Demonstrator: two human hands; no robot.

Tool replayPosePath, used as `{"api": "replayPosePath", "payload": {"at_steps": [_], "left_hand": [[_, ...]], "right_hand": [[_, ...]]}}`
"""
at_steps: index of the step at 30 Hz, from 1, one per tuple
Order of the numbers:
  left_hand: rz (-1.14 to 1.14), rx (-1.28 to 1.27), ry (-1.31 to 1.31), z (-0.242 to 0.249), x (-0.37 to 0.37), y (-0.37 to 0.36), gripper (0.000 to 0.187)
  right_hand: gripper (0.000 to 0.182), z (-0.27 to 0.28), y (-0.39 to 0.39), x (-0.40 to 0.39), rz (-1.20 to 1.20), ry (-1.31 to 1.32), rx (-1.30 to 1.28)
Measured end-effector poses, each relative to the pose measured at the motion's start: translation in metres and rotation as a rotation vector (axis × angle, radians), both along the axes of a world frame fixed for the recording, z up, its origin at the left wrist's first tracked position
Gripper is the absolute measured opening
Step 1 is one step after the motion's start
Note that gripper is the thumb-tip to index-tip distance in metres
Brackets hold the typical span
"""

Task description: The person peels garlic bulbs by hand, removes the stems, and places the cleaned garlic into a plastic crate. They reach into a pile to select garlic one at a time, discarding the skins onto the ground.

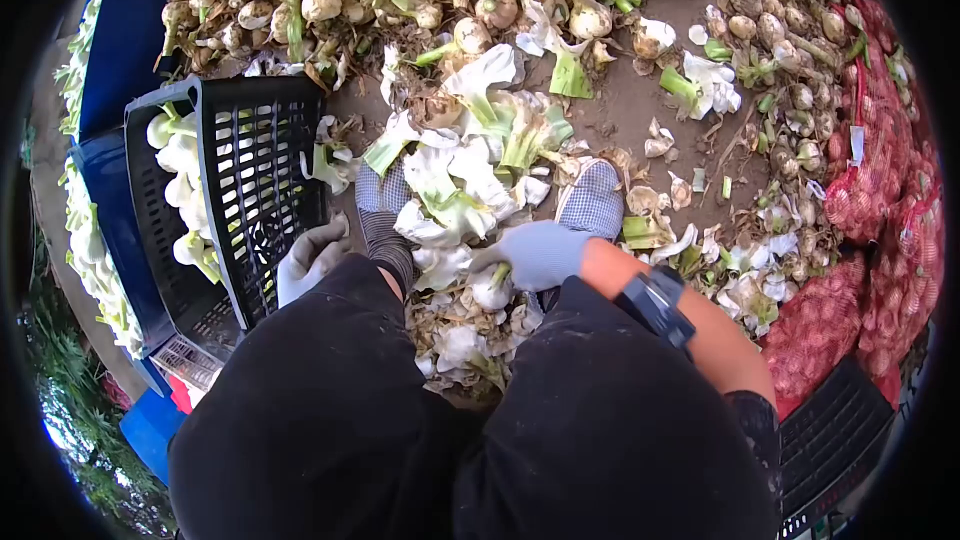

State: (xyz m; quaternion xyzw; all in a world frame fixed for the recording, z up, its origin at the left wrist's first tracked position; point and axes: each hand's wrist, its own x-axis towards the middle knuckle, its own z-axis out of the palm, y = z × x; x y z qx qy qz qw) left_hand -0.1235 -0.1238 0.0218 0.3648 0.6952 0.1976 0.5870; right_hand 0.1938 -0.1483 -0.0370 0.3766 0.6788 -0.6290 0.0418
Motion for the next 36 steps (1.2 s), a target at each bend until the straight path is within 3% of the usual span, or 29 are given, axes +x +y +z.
{"api": "replayPosePath", "payload": {"at_steps": [2,3,5,6,7,9,11,13,15,16,17,19,20,23,24,25,27,28,30,32,36], "left_hand": [[-0.514,0.501,0.194,0.019,0.004,0.008,0.025],[-0.5,0.513,0.202,0.03,0.012,0.016,0.025],[0.09,-0.026,-0.108,0.046,0.035,0.035,0.029],[0.116,-0.065,-0.147,0.045,0.039,0.041,0.033],[0.127,-0.051,-0.152,0.042,0.044,0.047,0.033],[-0.236,0.066,-0.223,0.038,0.057,0.063,0.036],[-0.56,0.167,-0.182,0.024,0.077,0.081,0.039],[-0.539,0.029,-0.499,-0.001,0.097,0.087,0.043],[-0.651,-0.268,-0.761,0.025,0.117,0.116,0.046],[-0.711,-0.217,-0.599,0.003,0.115,0.119,0.048],[-0.448,-0.171,-0.802,-0.001,0.12,0.118,0.049],[-0.143,-0.255,-0.954,0.0,0.116,0.126,0.05],[-0.022,-0.233,-1.032,-0.001,0.115,0.125,0.048],[0.11,-0.24,-1.046,-0.011,0.117,0.127,0.043],[0.105,-0.215,-1.073,-0.011,0.122,0.125,0.046],[0.098,-0.19,-1.1,-0.005,0.127,0.123,0.05],[0.062,-0.166,-1.117,-0.011,0.127,0.12,0.057],[0.041,-0.127,-1.1,-0.011,0.127,0.119,0.056],[0.017,-0.091,-1.088,-0.017,0.13,0.112,0.056],[0.216,-0.12,-0.957,-0.028,0.138,0.105,0.049],[0.159,-0.125,-1.057,-0.027,0.132,0.104,0.039]], "right_hand": [[0.045,-0.012,-0.002,-0.015,0.208,-0.036,-0.097],[0.045,-0.011,0.003,-0.017,0.221,-0.037,-0.083],[0.037,0.0,0.016,-0.015,0.091,-0.091,-0.145],[0.031,0.007,0.024,-0.008,-0.066,-0.052,-0.23],[0.031,0.014,0.032,0.0,-0.055,-0.057,-0.216],[0.026,0.031,0.051,0.011,-0.382,0.201,-0.096],[0.028,0.053,0.073,0.015,-0.383,0.193,0.037],[0.03,0.068,0.088,0.016,-0.398,0.173,0.167],[0.038,0.079,0.099,0.004,-0.737,0.382,-0.126],[0.045,0.092,0.104,0.0,-0.915,0.488,-0.19],[0.041,0.08,0.108,0.002,-1.049,0.56,-0.16],[0.033,0.066,0.111,0.009,-1.256,0.5,-0.097],[0.024,0.062,0.108,0.011,-1.225,0.429,-0.028],[0.029,0.071,0.093,-0.004,-1.092,0.302,0.009],[0.031,0.058,0.089,-0.008,-0.965,0.227,0.398],[0.031,0.06,0.09,-0.01,-0.964,0.229,0.405],[0.035,0.064,0.097,-0.017,-0.758,-0.195,0.884],[0.03,0.061,0.1,-0.019,-0.731,-0.247,0.988],[0.024,0.064,0.102,-0.022,-0.644,-0.334,0.992],[0.023,0.067,0.103,-0.023,-0.55,-0.418,0.985],[0.02,0.065,0.112,-0.017,-0.524,-0.477,1.004]]}}
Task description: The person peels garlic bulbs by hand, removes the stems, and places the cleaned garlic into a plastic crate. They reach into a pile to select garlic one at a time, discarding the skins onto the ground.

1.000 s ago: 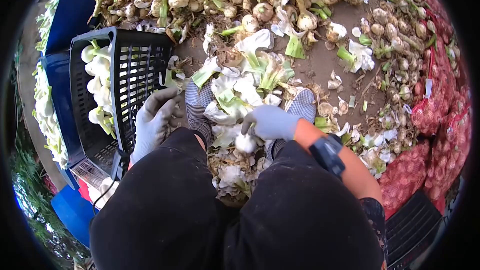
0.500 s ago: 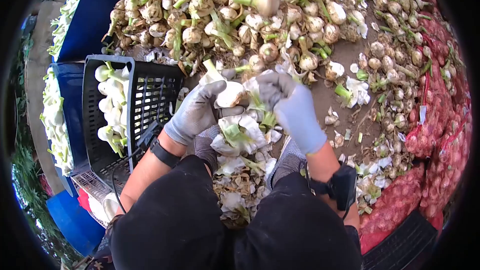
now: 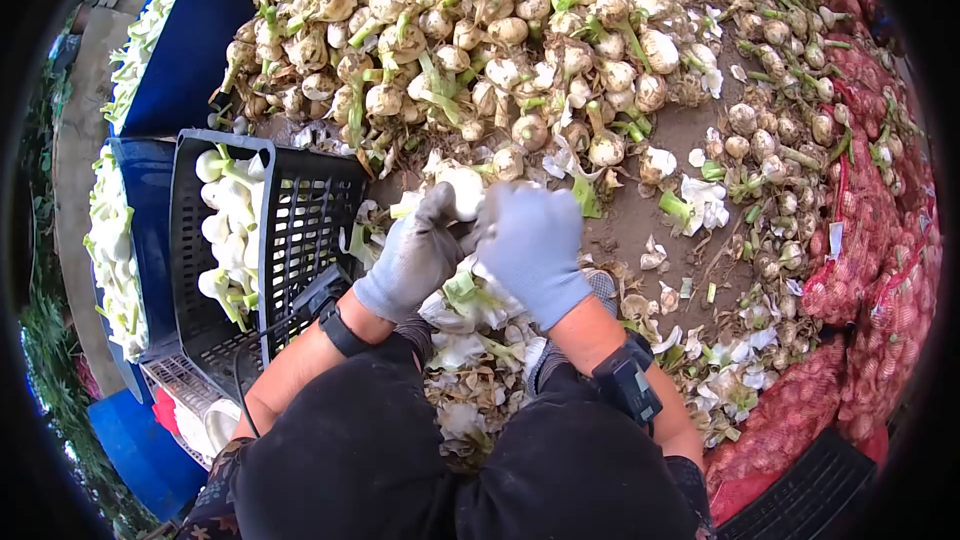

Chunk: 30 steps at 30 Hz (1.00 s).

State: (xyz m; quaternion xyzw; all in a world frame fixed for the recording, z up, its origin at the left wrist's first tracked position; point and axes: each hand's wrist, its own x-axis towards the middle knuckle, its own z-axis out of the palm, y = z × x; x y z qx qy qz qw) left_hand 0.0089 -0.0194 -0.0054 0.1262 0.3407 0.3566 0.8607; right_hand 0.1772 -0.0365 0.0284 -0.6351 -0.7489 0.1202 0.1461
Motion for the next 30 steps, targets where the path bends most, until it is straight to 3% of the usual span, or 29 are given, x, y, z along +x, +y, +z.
{"api": "replayPosePath", "payload": {"at_steps": [2,3,5,6,7,9,13,15,17,19,20,22,23,25,26,27,28,29,30], "left_hand": [[-0.028,-0.107,0.011,0.024,0.002,0.002,0.024],[-0.027,-0.11,0.013,0.023,0.0,0.001,0.024],[0.085,-0.007,-0.001,0.017,-0.006,0.0,0.023],[0.105,-0.037,0.002,0.009,-0.006,0.0,0.024],[0.099,-0.038,-0.004,0.004,-0.007,0.0,0.024],[0.001,0.076,-0.012,-0.002,-0.006,-0.001,0.027],[-0.03,0.112,0.327,0.017,0.008,-0.005,0.031],[-0.027,0.166,0.321,0.015,0.006,-0.006,0.031],[-0.008,0.085,0.04,0.026,0.002,-0.007,0.025],[0.008,0.051,0.006,0.038,-0.005,-0.006,0.019],[0.025,0.109,0.009,0.04,-0.009,-0.002,0.019],[0.082,0.126,0.054,0.033,-0.013,0.002,0.02],[0.082,0.126,0.054,0.034,-0.012,0.001,0.02],[0.135,0.089,0.198,0.033,-0.004,0.0,0.021],[0.126,0.159,0.267,0.029,0.001,-0.003,0.022],[0.128,0.158,0.269,0.019,-0.001,-0.004,0.022],[0.045,0.358,0.452,0.014,-0.001,-0.002,0.022],[-0.041,0.56,0.63,0.009,-0.001,-0.001,0.023],[-0.032,0.526,0.58,0.007,0.001,-0.004,0.025]], "right_hand": [[0.011,-0.021,0.008,0.026,-0.294,0.174,0.125],[0.011,-0.024,0.006,0.034,-0.293,0.176,0.122],[0.016,-0.018,0.009,0.037,-0.422,0.645,-0.022],[0.016,-0.014,-0.002,0.026,-0.36,0.675,-0.11],[0.016,-0.011,-0.005,0.013,-0.366,0.669,-0.108],[0.016,-0.008,-0.009,-0.003,-0.082,0.162,0.064],[0.012,-0.011,0.0,-0.009,-0.075,-0.005,0.019],[0.012,-0.01,0.001,-0.003,-0.129,-0.046,0.051],[0.013,-0.018,0.001,0.019,-0.178,-0.087,0.069],[0.019,-0.031,0.013,0.053,-0.663,0.539,-0.163],[0.019,-0.03,0.012,0.052,-0.658,0.543,-0.159],[0.026,-0.022,-0.006,0.041,-0.425,1.204,-0.334],[0.026,-0.017,-0.013,0.028,-0.425,1.204,-0.334],[0.031,-0.007,-0.017,-0.001,-0.196,0.616,-0.183],[0.031,-0.004,-0.013,-0.005,-0.193,0.613,-0.184],[0.031,-0.002,-0.006,-0.007,-0.15,0.436,-0.103],[0.031,0.0,-0.004,-0.009,-0.11,0.26,-0.022],[0.031,0.0,-0.004,-0.009,-0.111,0.26,-0.022],[0.029,0.001,-0.003,-0.009,-0.104,0.147,-0.057]]}}
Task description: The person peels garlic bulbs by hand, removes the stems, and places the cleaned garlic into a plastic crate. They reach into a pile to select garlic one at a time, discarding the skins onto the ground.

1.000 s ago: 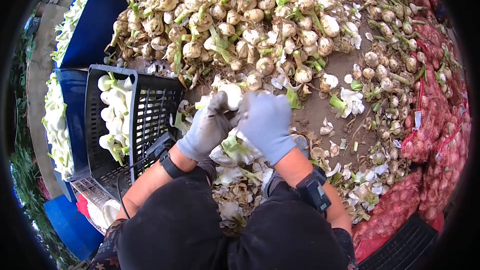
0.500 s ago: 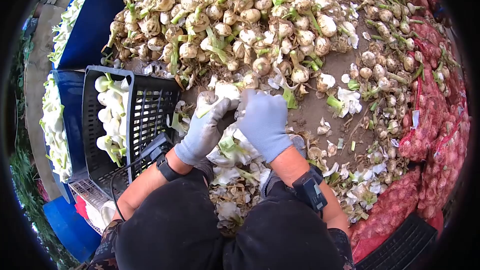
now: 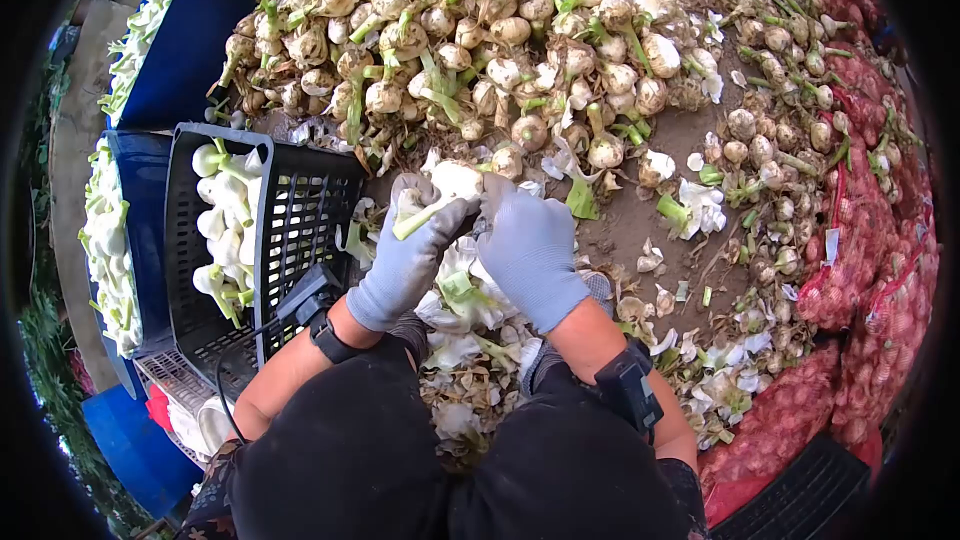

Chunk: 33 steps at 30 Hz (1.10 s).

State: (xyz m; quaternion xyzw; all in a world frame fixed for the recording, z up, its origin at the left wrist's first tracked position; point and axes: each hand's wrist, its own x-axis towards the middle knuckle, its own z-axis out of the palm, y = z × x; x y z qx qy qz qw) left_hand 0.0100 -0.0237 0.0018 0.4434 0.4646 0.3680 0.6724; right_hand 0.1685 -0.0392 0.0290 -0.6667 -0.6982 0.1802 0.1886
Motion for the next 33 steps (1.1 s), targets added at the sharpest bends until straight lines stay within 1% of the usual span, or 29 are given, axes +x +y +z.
{"api": "replayPosePath", "payload": {"at_steps": [1,2,3,4,5,7,8,9,11,13,14,15,17,18,19,20,21,22,23,24,25,26,27,29,30,31,32,33], "left_hand": [[0.001,0.005,-0.003,0.004,0.001,0.0,0.025],[-0.001,-0.04,-0.08,0.007,0.0,-0.001,0.019],[-0.002,-0.086,-0.155,0.011,-0.001,-0.002,0.014],[0.002,-0.214,-0.308,0.017,0.0,-0.002,0.016],[0.002,-0.216,-0.306,0.023,-0.002,0.0,0.016],[-0.013,-0.395,-0.554,0.034,-0.007,0.005,0.024],[-0.016,-0.303,-0.613,0.048,-0.008,0.006,0.025],[-0.052,-0.262,-0.628,0.055,-0.017,0.007,0.026],[0.015,-0.058,-0.439,0.076,-0.041,0.005,0.024],[0.108,0.242,0.024,0.093,-0.092,0.005,0.023],[0.217,0.414,0.298,0.112,-0.113,0.003,0.025],[0.323,0.586,0.574,0.134,-0.122,0.002,0.029],[0.727,0.782,0.807,0.165,-0.113,0.005,0.034],[0.75,0.866,0.726,0.171,-0.106,0.004,0.034],[0.774,0.951,0.641,0.175,-0.101,0.004,0.035],[0.558,0.907,0.57,0.174,-0.101,0.0,0.034],[0.441,0.835,0.752,0.166,-0.092,-0.005,0.034],[0.155,0.77,0.568,0.143,-0.089,0.001,0.031],[0.056,0.474,0.585,0.127,-0.074,0.003,0.029],[-0.08,0.348,0.591,0.096,-0.066,0.009,0.03],[-0.222,0.228,0.597,0.058,-0.062,0.008,0.031],[-0.25,0.256,0.688,0.014,-0.054,0.003,0.035],[-0.281,0.288,0.779,-0.015,-0.043,-0.001,0.039],[-0.389,0.466,0.973,-0.023,-0.023,-0.005,0.046],[-0.489,0.572,1.176,-0.027,-0.016,-0.004,0.048],[-0.492,0.569,1.171,-0.032,-0.014,0.001,0.048],[-0.501,0.502,1.16,-0.04,-0.012,0.009,0.046],[-0.506,0.443,1.148,-0.043,-0.008,0.016,0.044]], "right_hand": [[0.026,0.0,0.002,0.001,0.012,-0.111,-0.039],[0.026,0.0,0.003,0.002,0.011,-0.112,-0.037],[0.021,-0.002,0.004,0.005,-0.025,-0.042,-0.036],[0.016,-0.004,0.004,0.008,-0.06,0.029,-0.036],[0.016,-0.008,0.005,0.012,-0.06,0.031,-0.037],[0.022,-0.018,0.007,0.026,-0.196,0.227,-0.055],[0.02,-0.022,0.009,0.039,-0.334,0.344,-0.117],[0.022,-0.029,0.01,0.055,-0.513,0.477,-0.202],[0.021,-0.049,0.0,0.07,-0.606,0.502,-0.269],[0.019,-0.032,-0.018,0.061,-0.115,0.275,-0.363],[0.018,-0.013,-0.018,0.045,0.048,0.133,-0.405],[0.018,-0.012,-0.014,0.03,0.05,0.134,-0.402],[0.015,-0.013,-0.007,0.008,0.154,0.223,-0.409],[0.015,-0.027,-0.003,0.002,0.16,0.228,-0.406],[0.014,-0.052,0.002,-0.005,0.211,0.079,-0.224],[0.013,-0.071,0.004,-0.011,0.258,-0.072,-0.039],[0.013,-0.08,-0.001,-0.012,0.262,-0.074,-0.033],[0.013,-0.086,-0.012,-0.01,0.252,-0.106,-0.248],[0.013,-0.089,-0.023,-0.008,0.241,-0.141,-0.465],[0.021,-0.061,-0.029,-0.012,0.345,-0.274,-0.626],[0.025,-0.068,-0.052,-0.008,0.428,-0.015,-0.747],[0.03,-0.083,-0.074,-0.002,0.498,0.248,-0.855],[0.034,-0.108,-0.092,-0.001,0.719,0.138,-1.053],[0.032,-0.109,-0.109,0.008,0.874,0.559,-1.143],[0.032,-0.111,-0.109,0.016,0.874,0.558,-1.15],[0.03,-0.101,-0.1,0.024,0.648,0.487,-0.987],[0.028,-0.088,-0.088,0.031,0.421,0.409,-0.814],[0.026,-0.069,-0.074,0.036,0.197,0.476,-0.666]]}}
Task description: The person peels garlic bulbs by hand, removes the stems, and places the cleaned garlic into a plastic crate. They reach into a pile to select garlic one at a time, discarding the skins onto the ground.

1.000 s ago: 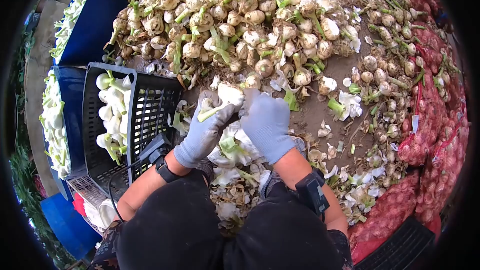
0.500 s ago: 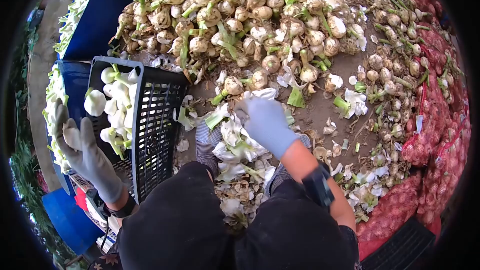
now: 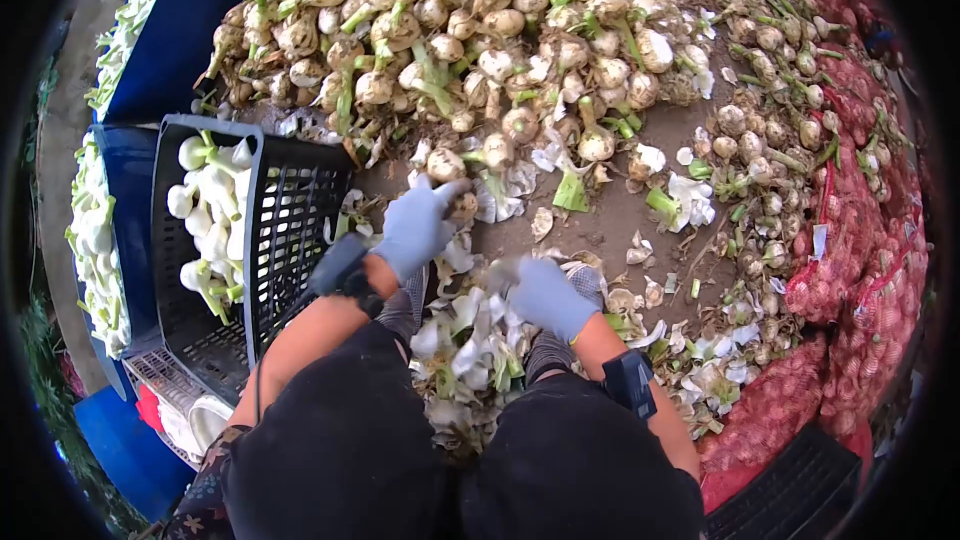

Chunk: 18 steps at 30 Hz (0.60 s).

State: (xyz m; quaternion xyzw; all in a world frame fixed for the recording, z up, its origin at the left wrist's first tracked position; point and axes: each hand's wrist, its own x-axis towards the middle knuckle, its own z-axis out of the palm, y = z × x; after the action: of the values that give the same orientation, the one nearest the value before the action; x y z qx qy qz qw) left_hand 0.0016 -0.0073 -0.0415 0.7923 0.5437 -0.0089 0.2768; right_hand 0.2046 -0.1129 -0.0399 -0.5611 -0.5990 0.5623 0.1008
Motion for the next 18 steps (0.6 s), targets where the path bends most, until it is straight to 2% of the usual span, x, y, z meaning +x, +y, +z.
{"api": "replayPosePath", "payload": {"at_steps": [1,2,4,5,7,8,10,11,12,13,14,16,17,18], "left_hand": [[0.056,-0.057,-0.133,0.003,-0.002,0.005,0.035],[0.189,-0.139,-0.403,-0.01,-0.009,0.009,0.029],[0.243,-0.288,-0.437,-0.021,-0.02,0.002,0.036],[0.248,-0.296,-0.429,-0.019,-0.024,-0.009,0.036],[0.041,0.122,-0.117,-0.018,-0.024,-0.012,0.045],[0.043,0.121,-0.113,-0.015,-0.02,-0.011,0.045],[0.255,-0.174,-0.108,-0.009,-0.016,-0.017,0.054],[0.272,-0.238,-0.134,-0.009,-0.018,-0.014,0.061],[0.303,-0.256,-0.346,-0.022,-0.022,-0.015,0.069],[0.42,-0.43,-0.587,-0.038,-0.022,-0.021,0.071],[0.539,-0.608,-0.829,-0.025,-0.014,-0.02,0.074],[0.53,-0.623,-0.745,0.004,-0.014,-0.021,0.071],[0.587,-0.781,-0.881,0.013,-0.016,-0.023,0.068],[0.646,-0.946,-1.016,0.018,-0.018,-0.025,0.066]], "right_hand": [[0.025,0.017,0.012,0.004,-0.257,-0.006,0.088],[0.025,0.026,0.022,0.01,-0.267,-0.008,0.088],[0.032,0.032,0.037,0.019,-0.678,0.168,-0.382],[0.032,0.012,0.03,0.017,-0.676,0.172,-0.394],[0.043,-0.041,0.029,0.016,-0.506,0.222,-0.083],[0.043,-0.033,0.04,0.009,-0.503,0.225,-0.085],[0.046,-0.019,0.055,-0.018,-0.303,0.016,0.384],[0.049,-0.032,0.056,-0.027,-0.268,0.02,0.365],[0.053,-0.049,0.057,-0.035,-0.234,0.022,0.351],[0.044,-0.061,0.058,-0.04,-0.286,0.133,0.266],[0.044,-0.043,0.062,-0.038,-0.288,0.14,0.269],[0.033,-0.001,0.062,-0.019,-0.489,0.56,-0.432],[0.027,0.01,0.055,-0.016,-0.617,0.7,-0.426],[0.027,0.018,0.05,-0.008,-0.627,0.691,-0.433]]}}
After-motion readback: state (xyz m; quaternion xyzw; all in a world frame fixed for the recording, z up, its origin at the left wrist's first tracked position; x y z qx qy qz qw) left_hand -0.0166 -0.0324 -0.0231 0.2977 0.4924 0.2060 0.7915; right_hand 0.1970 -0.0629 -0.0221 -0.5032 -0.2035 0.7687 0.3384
